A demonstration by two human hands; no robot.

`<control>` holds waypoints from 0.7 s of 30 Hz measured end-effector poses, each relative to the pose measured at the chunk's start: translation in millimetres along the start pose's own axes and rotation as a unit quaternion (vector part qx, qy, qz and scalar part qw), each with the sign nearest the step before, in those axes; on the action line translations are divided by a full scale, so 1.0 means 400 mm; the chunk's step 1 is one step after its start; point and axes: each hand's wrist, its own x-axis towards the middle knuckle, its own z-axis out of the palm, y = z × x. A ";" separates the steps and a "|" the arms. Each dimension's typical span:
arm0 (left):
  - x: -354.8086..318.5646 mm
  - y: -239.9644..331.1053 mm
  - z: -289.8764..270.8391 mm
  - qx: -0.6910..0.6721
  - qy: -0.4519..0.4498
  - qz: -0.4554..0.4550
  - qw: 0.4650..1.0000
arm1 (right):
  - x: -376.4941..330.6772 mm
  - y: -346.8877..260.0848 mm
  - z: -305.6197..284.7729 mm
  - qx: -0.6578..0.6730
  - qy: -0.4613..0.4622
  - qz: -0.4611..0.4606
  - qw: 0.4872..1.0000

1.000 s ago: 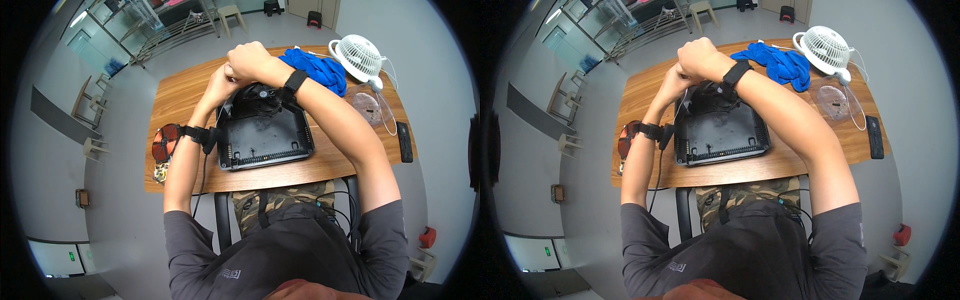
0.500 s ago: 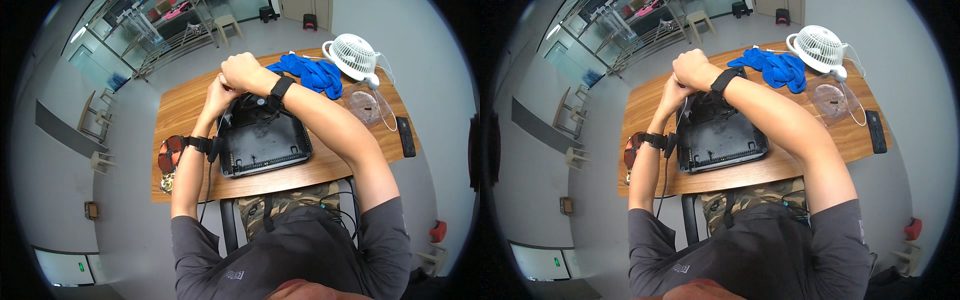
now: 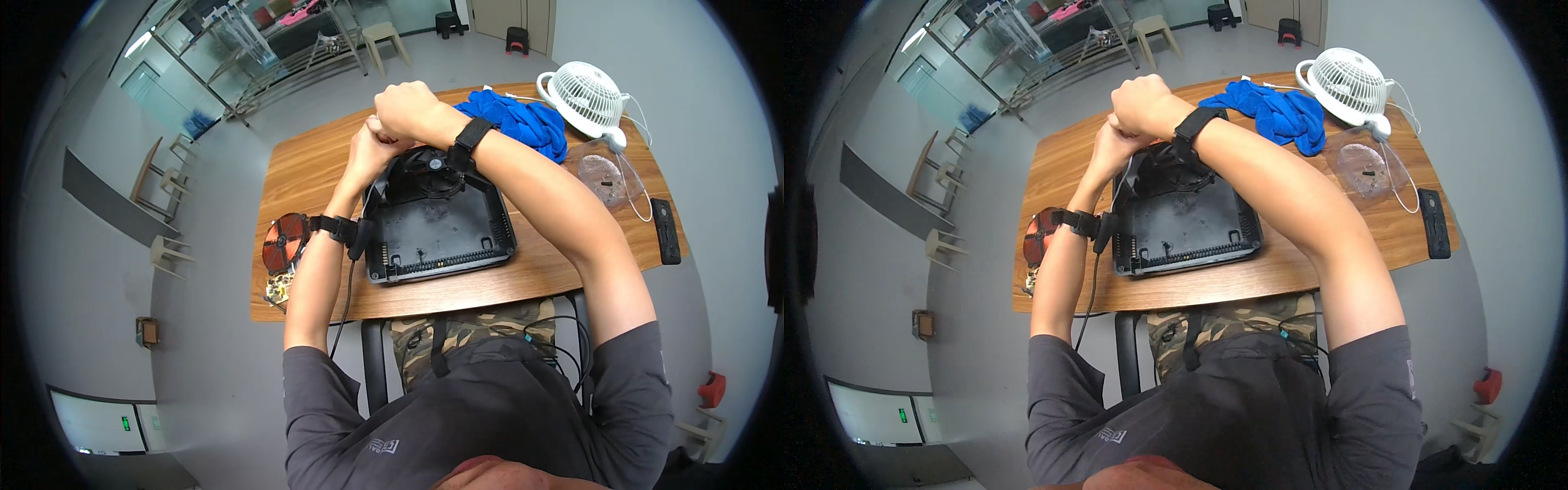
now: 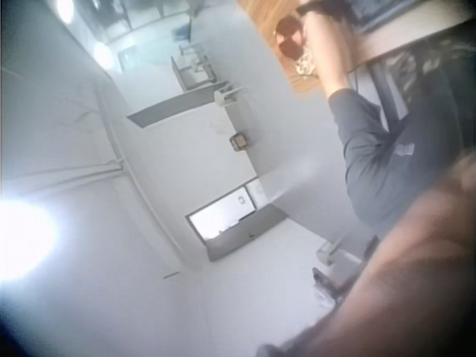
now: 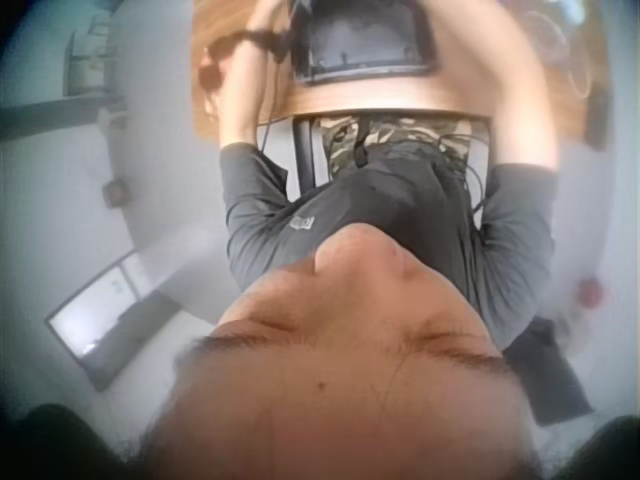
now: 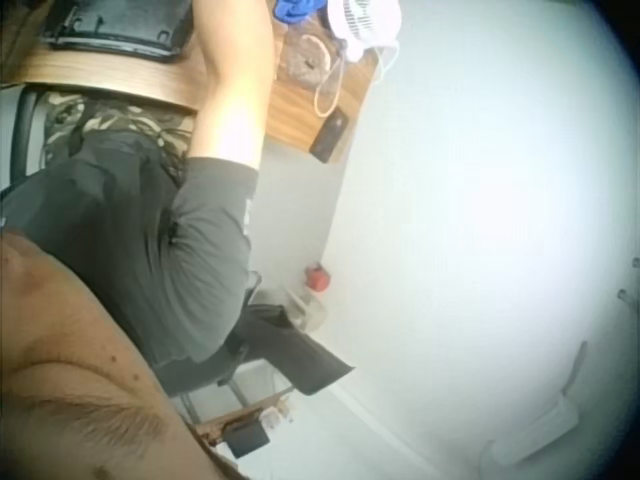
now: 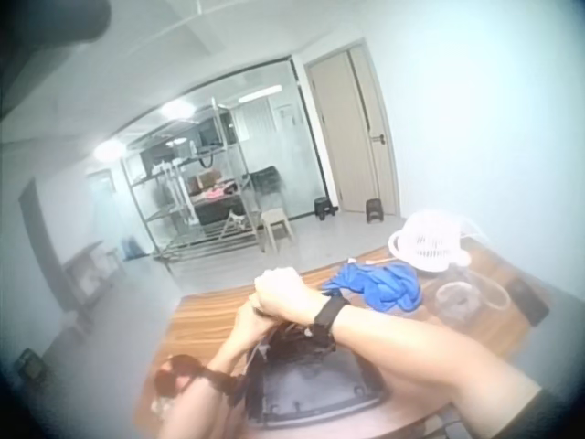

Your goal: The person disassembles a small appliance, removes a fan, and wipes the interior with a blue cloth. They then reassemble the unit by placing a copper-colored circular component and securing it with a screwdriver.

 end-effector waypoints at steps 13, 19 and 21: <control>-0.007 -0.031 -0.043 0.015 -0.051 -0.017 0.998 | 0.007 -0.026 -0.027 0.028 -0.031 0.005 0.999; -0.015 0.001 -0.012 0.063 -0.008 0.045 0.997 | 0.004 -0.001 -0.002 0.025 -0.011 0.000 1.000; -0.005 -0.021 -0.021 0.046 -0.050 0.040 0.997 | 0.004 0.012 0.005 0.041 -0.010 0.000 0.999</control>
